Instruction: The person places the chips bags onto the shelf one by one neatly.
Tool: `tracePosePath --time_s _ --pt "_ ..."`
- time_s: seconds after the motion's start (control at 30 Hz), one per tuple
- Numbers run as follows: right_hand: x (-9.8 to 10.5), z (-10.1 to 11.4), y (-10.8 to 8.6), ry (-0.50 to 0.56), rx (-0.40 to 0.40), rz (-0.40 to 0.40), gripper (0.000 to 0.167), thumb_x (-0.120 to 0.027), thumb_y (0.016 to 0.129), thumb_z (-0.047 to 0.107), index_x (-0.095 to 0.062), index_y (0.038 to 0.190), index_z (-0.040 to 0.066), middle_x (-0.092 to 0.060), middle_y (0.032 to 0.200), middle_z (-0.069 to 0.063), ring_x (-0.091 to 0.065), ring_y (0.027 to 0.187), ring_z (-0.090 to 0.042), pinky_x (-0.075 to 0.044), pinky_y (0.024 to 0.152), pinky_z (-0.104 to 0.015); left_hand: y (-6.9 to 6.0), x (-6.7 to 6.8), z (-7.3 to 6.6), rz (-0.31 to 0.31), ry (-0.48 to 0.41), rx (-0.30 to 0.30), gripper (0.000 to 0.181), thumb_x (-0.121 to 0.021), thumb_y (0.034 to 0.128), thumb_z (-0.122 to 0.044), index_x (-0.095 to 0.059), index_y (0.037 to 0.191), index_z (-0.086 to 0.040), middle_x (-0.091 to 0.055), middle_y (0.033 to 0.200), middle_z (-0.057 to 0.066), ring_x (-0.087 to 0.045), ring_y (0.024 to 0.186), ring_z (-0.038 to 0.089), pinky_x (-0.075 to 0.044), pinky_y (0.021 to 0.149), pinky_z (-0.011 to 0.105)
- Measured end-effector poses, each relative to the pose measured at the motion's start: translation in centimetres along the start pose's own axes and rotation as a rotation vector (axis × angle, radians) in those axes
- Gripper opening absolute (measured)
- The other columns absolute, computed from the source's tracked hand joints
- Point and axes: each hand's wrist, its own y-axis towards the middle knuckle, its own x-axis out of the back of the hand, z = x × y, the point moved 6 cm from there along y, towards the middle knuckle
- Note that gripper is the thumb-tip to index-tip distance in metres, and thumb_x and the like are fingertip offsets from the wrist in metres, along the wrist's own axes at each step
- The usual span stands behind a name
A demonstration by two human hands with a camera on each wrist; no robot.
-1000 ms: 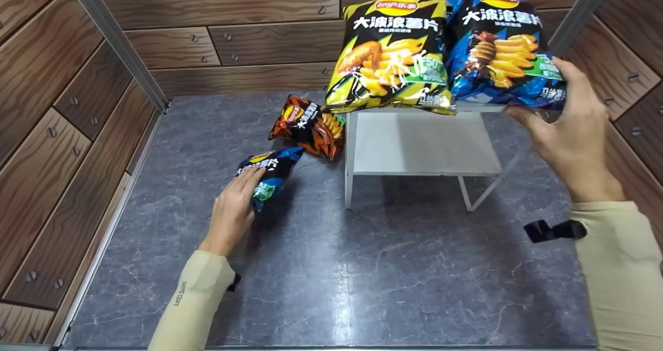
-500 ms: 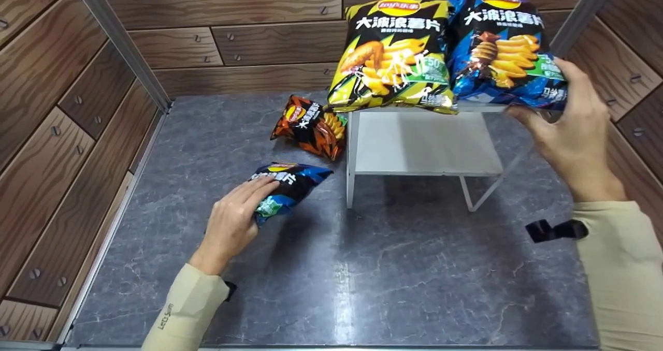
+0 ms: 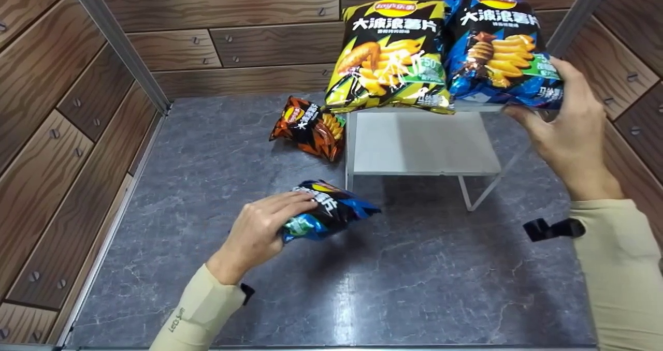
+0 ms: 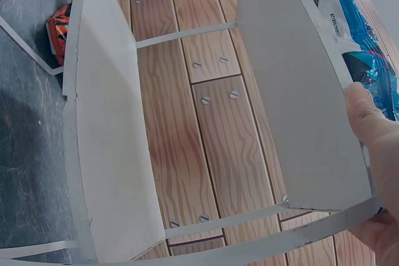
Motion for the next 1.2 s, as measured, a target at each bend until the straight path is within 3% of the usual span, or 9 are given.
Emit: tracePosePath --time_s 0.13,0.37,0.57,0.8,0.97,1.1,1.2 --pt "0.1 0.2 -0.1 -0.003 -0.002 -0.003 0.082 -0.087 0.073 0.012 -0.047 0.144 0.006 -0.056 0.139 -0.021 -0.056 0.124 -0.04 -0.043 0.106 -0.047 1.2 -0.9 -1.4 0.007 -0.076 -0.034 0.037 -0.071 0.0878 -0.007 -0.069 0.123 -0.016 -0.071 0.124 0.002 -0.068 0.114 0.016 -0.055 0.098 0.034" --pt "0.5 -0.1 -0.2 -0.009 -0.014 -0.004 0.082 -0.087 0.072 0.011 -0.047 0.143 0.005 -0.056 0.139 -0.021 -0.056 0.124 -0.04 -0.042 0.107 -0.047 4.0 -3.0 -4.3 0.014 -0.191 -0.094 0.046 -0.069 0.0823 0.0 -0.068 0.125 -0.015 -0.068 0.13 0.003 -0.068 0.114 0.018 -0.057 0.092 0.031" --pt "0.2 -0.3 -0.2 0.003 -0.007 -0.006 0.082 -0.088 0.072 0.011 -0.047 0.143 0.006 -0.056 0.139 -0.02 -0.056 0.124 -0.039 -0.043 0.106 -0.047 6.7 -4.0 -6.4 -0.009 -0.245 -0.155 0.05 -0.063 0.0811 0.008 -0.067 0.126 -0.014 -0.067 0.132 0.003 -0.065 0.119 0.016 -0.056 0.093 0.027" --pt "-0.2 0.0 0.0 0.009 -0.002 -0.001 0.083 -0.088 0.071 0.012 -0.047 0.144 0.006 -0.056 0.139 -0.019 -0.056 0.124 -0.038 -0.044 0.105 -0.05 9.5 -4.5 -7.9 -0.039 -0.198 -0.177 0.045 -0.055 0.0903 0.006 -0.065 0.13 -0.013 -0.064 0.135 0.003 -0.063 0.124 0.016 -0.053 0.098 0.026" --pt "-0.2 0.4 0.0 0.01 0.0 0.003 0.082 -0.087 0.072 0.011 -0.047 0.144 0.006 -0.055 0.141 -0.018 -0.056 0.124 -0.037 -0.044 0.105 -0.05 11.0 -4.8 -8.5 -0.053 -0.201 -0.161 0.064 -0.045 0.0799 0.017 -0.063 0.133 -0.014 -0.063 0.137 0.004 -0.06 0.127 0.015 -0.057 0.088 0.022" --pt "-0.1 0.3 0.0 0.015 -0.007 -0.001 0.082 -0.087 0.072 0.011 -0.047 0.144 0.006 -0.055 0.141 -0.017 -0.056 0.125 -0.036 -0.044 0.106 -0.049 12.2 -4.8 -9.0 -0.097 -0.155 -0.172 0.061 -0.045 0.0826 0.016 -0.062 0.134 -0.013 -0.063 0.138 0.005 -0.06 0.128 0.017 -0.053 0.097 0.023" --pt "-0.1 0.0 0.0 0.019 -0.014 0.0 0.083 -0.087 0.072 0.012 -0.047 0.144 0.007 -0.055 0.142 -0.018 -0.056 0.125 -0.036 -0.043 0.107 -0.05 13.1 -5.3 -9.1 -0.112 -0.068 -0.173 0.053 -0.045 0.0896 0.012 -0.062 0.134 -0.012 -0.063 0.138 0.006 -0.059 0.128 0.02 -0.045 0.11 0.028"
